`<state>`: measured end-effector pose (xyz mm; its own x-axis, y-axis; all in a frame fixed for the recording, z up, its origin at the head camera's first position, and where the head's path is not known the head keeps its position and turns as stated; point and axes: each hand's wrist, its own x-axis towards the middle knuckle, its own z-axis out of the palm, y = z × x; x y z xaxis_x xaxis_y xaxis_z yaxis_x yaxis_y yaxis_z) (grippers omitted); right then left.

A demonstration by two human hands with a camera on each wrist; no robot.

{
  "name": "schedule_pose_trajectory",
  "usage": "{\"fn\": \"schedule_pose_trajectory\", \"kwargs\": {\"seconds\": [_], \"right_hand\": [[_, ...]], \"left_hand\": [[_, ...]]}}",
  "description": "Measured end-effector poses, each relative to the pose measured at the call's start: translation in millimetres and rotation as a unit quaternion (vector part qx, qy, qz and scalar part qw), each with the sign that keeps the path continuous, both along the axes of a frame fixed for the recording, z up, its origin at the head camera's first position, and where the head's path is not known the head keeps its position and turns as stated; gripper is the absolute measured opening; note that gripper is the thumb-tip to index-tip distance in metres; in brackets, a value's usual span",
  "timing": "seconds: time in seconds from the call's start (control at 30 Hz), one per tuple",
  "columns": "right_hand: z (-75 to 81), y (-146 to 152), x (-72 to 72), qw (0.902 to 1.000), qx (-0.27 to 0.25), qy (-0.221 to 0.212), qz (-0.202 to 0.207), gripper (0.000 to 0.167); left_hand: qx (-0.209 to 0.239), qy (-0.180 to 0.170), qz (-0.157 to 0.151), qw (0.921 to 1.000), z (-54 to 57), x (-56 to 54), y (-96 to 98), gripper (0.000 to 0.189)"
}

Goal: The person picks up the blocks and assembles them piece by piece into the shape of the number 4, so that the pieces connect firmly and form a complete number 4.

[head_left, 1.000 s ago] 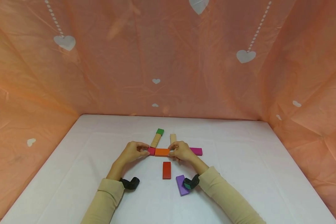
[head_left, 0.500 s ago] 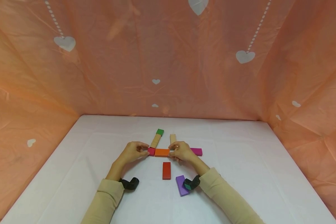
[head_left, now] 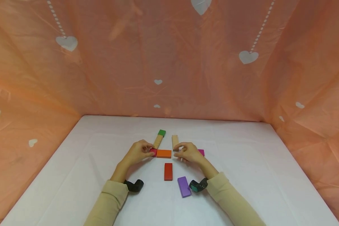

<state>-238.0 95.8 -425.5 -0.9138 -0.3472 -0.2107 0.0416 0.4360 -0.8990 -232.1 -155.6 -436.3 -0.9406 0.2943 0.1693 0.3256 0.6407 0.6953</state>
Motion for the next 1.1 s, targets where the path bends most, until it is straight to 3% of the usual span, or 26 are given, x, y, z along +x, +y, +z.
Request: {"fn": "schedule_pose_trajectory", "kwargs": {"seconds": [0.33, 0.67, 0.93, 1.1], "right_hand": [[-5.8, 21, -1.1, 0.9994, 0.014, 0.029, 0.010, 0.037], [-7.8, 36, -3.4, 0.9989, 0.026, 0.038, 0.010, 0.038], [-8.0, 42, -3.4, 0.9993, 0.014, 0.034, 0.010, 0.042], [-11.6, 42, -3.9, 0.9993, 0.007, 0.036, 0.011, 0.042]], "left_hand": [[0.003, -0.016, -0.044, 0.9989, 0.4, -4.0, 10.2, 0.029], [-0.011, -0.022, -0.049, 0.9985, -3.7, -8.4, 10.6, 0.032], [-0.015, -0.057, -0.041, 0.9974, -3.6, -9.1, 10.8, 0.031], [-0.014, -0.061, -0.045, 0.9970, -4.1, -9.1, 10.4, 0.029]]}}
